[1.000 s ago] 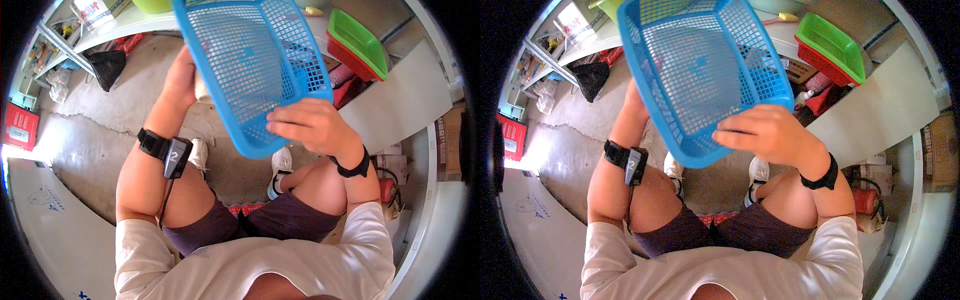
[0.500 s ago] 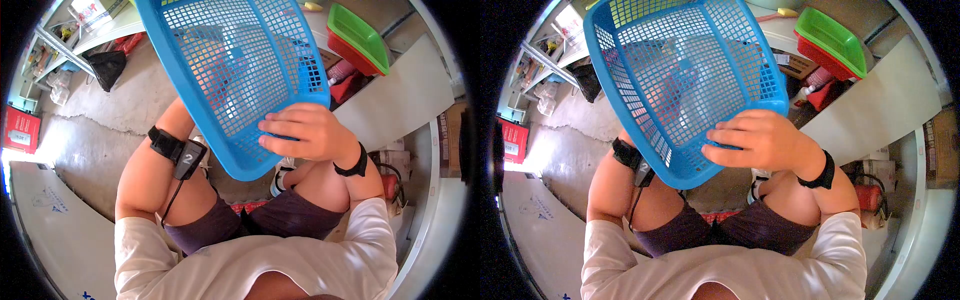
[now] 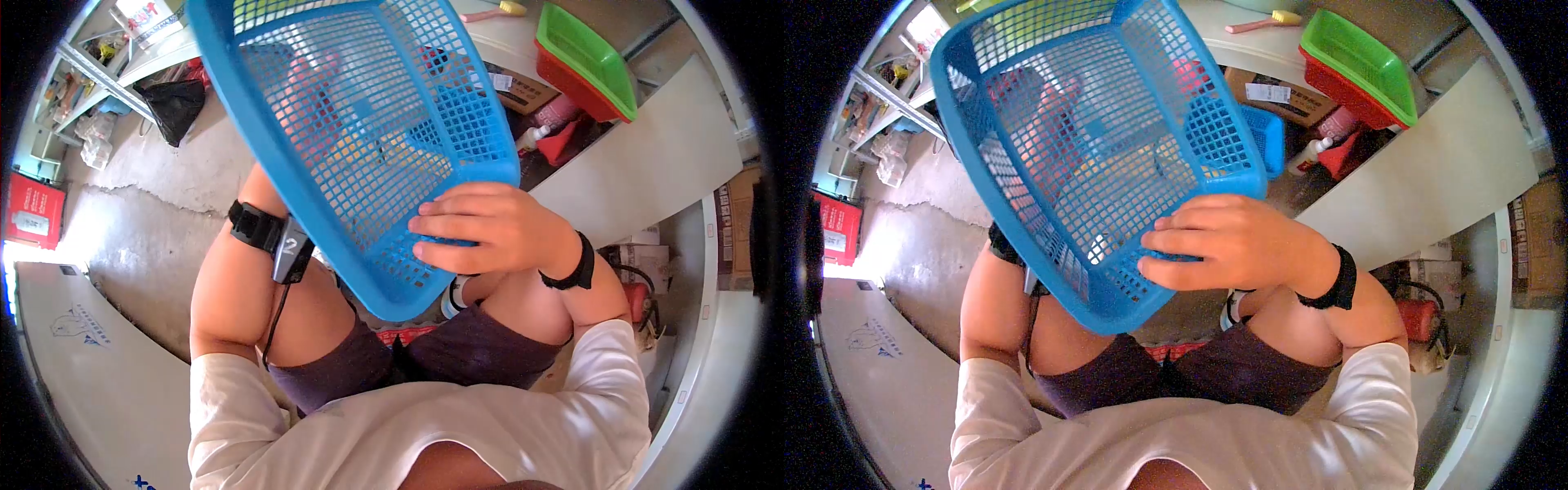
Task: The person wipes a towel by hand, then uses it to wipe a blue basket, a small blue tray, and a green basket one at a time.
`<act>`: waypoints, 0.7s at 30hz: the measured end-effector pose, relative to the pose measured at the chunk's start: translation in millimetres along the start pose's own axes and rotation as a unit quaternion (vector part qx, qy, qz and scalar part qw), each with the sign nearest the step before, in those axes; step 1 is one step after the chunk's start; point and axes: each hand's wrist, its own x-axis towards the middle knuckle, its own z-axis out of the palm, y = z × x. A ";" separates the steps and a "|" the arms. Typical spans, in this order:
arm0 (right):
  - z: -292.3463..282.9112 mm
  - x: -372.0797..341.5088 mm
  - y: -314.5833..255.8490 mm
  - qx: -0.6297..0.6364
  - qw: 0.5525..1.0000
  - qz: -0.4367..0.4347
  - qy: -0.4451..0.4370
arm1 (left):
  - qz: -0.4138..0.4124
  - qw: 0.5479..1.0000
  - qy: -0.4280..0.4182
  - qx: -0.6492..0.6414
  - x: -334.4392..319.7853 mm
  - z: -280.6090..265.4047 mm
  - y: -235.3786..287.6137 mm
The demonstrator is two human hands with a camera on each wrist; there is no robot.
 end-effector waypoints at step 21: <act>20.6 5.7 -3.1 0.112 0.985 -0.062 0.120 | -0.008 1.000 -0.018 -0.008 -1.2 1.1 3.4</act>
